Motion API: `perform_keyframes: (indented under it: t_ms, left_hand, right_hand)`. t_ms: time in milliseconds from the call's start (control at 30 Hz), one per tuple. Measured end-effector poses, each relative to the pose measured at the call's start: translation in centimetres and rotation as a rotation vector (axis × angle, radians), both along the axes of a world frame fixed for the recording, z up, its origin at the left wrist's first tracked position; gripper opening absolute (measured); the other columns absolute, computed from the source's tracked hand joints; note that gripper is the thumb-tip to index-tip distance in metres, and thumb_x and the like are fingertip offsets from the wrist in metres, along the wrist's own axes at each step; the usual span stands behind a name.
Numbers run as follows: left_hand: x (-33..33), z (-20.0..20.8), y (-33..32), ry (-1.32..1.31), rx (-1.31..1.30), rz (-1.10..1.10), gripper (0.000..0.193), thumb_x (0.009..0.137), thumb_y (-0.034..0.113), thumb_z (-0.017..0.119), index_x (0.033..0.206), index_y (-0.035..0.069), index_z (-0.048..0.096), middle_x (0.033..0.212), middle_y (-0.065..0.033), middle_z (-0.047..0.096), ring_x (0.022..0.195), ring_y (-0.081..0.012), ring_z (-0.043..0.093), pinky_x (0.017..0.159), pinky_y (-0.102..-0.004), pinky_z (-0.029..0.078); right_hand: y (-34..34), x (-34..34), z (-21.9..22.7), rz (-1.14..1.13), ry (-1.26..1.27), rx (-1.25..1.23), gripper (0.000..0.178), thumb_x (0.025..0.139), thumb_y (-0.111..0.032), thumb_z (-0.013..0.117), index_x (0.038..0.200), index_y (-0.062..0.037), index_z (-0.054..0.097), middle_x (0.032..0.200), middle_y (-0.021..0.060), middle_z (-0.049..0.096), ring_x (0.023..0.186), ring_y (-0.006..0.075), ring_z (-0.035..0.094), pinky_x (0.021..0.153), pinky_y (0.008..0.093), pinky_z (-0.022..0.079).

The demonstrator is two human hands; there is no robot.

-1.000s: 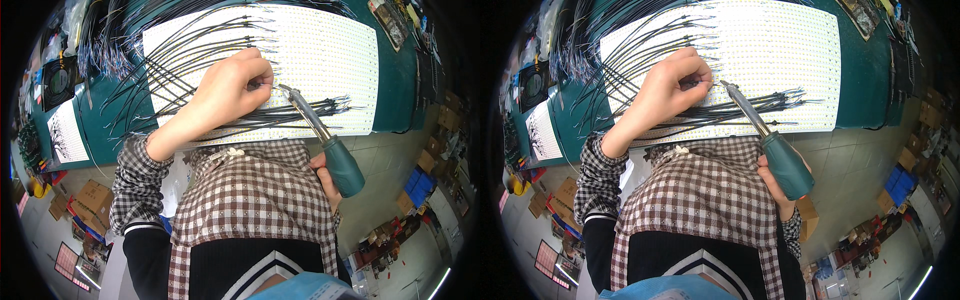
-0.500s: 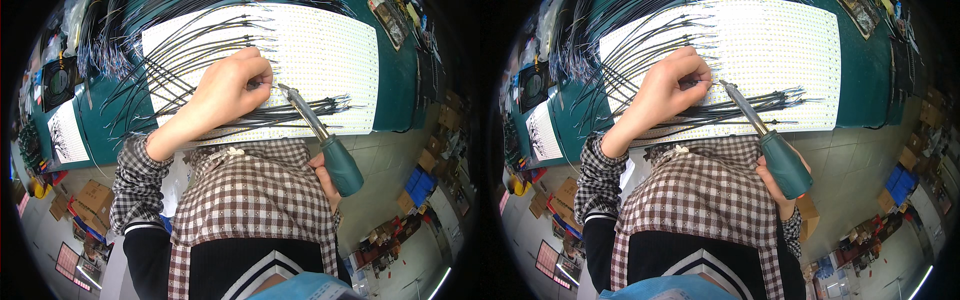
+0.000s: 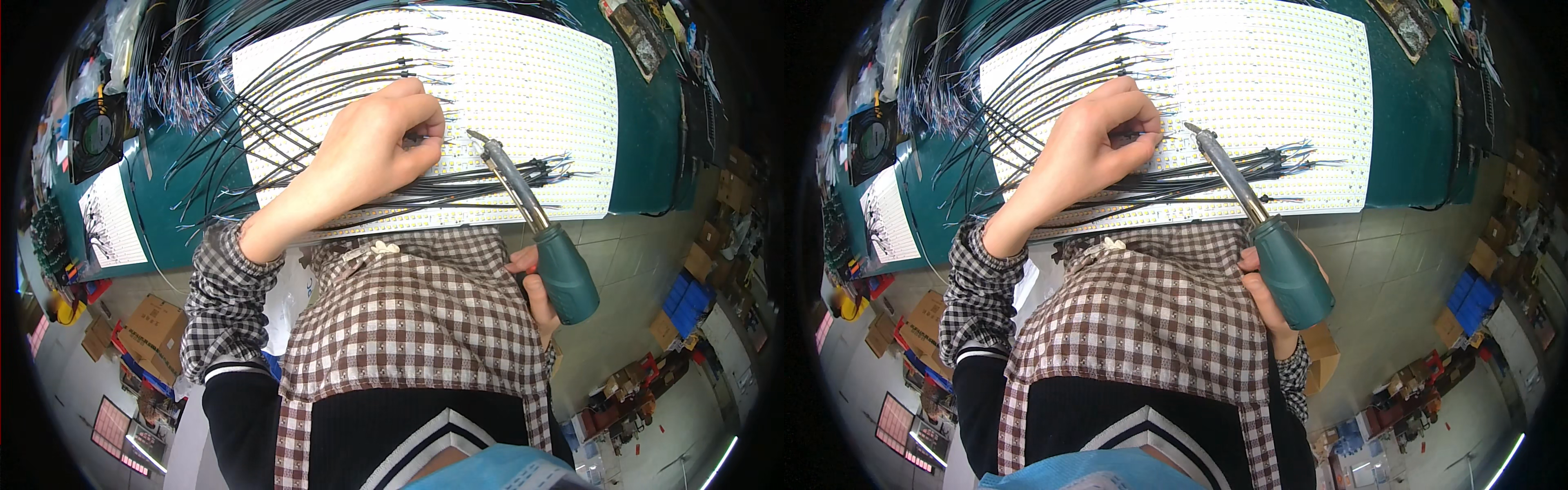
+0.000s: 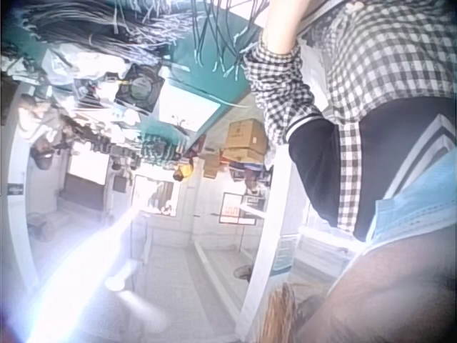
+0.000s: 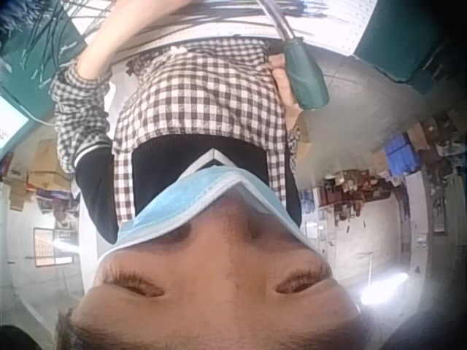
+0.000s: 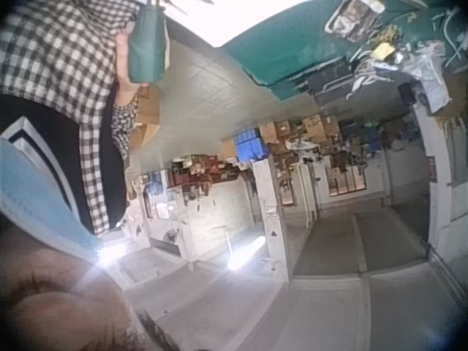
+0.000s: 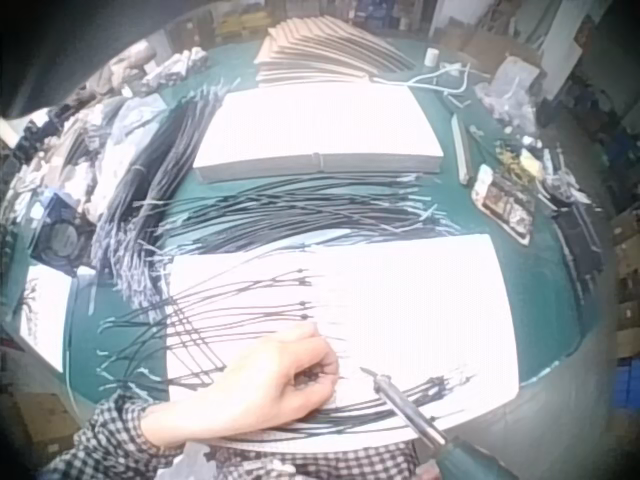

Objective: The person sets aside a completed LED panel, arranges wires onto a new LED panel, and solders each wire to the board using a soldering tool.

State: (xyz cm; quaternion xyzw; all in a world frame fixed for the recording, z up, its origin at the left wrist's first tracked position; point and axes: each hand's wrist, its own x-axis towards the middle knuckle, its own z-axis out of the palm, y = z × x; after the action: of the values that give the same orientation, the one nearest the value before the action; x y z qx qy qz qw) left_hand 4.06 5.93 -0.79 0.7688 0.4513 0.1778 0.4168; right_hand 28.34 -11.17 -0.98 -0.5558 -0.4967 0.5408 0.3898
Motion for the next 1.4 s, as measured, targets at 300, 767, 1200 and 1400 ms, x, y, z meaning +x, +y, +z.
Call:
perform_keyframes:
  t_ms: [300,767,1200,1400]
  left_hand:
    - [-0.1,0.3,-1.0,0.107,0.271,-0.128,0.009,0.078,0.006,0.065,0.085,0.006,0.059,0.080,-0.0064,0.056,0.069,-0.0253,0.059,0.057,-0.0339,0.046]
    - [1.0,-1.1,-1.6,0.073,0.239,0.077,0.012,0.074,0.006,0.065,0.080,0.005,0.053,0.076,-0.0086,0.055,0.066,-0.0268,0.058,0.056,-0.0356,0.047]
    - [1.3,-1.8,-1.1,-0.021,0.244,0.172,0.013,0.069,0.006,0.066,0.076,0.005,0.055,0.085,-0.0068,0.051,0.066,-0.0251,0.058,0.055,-0.0352,0.048]
    - [1.3,-1.9,-1.1,-0.053,0.225,0.181,0.012,0.069,0.006,0.065,0.076,0.006,0.055,0.083,-0.0062,0.051,0.067,-0.0248,0.058,0.056,-0.0354,0.048]
  right_hand:
    - [-0.1,-1.1,-0.3,-0.247,0.205,-0.035,0.044,0.084,-0.019,0.067,0.116,0.0076,0.053,0.109,0.0201,0.060,0.090,0.0239,0.062,0.072,0.0326,0.055]
    - [-0.1,-1.1,-0.8,-0.243,0.237,-0.023,0.046,0.085,-0.022,0.067,0.118,0.0062,0.053,0.112,0.0188,0.059,0.096,0.0234,0.061,0.074,0.0332,0.055]
    - [0.0,-1.2,-1.1,-0.265,0.252,-0.034,0.047,0.083,-0.024,0.070,0.116,0.0058,0.055,0.110,0.0194,0.060,0.091,0.0223,0.062,0.072,0.0328,0.055]
    - [-0.2,-1.3,-1.3,-0.262,0.236,-0.017,0.044,0.083,-0.019,0.069,0.115,0.0065,0.054,0.107,0.0193,0.061,0.089,0.0231,0.063,0.072,0.0335,0.056]
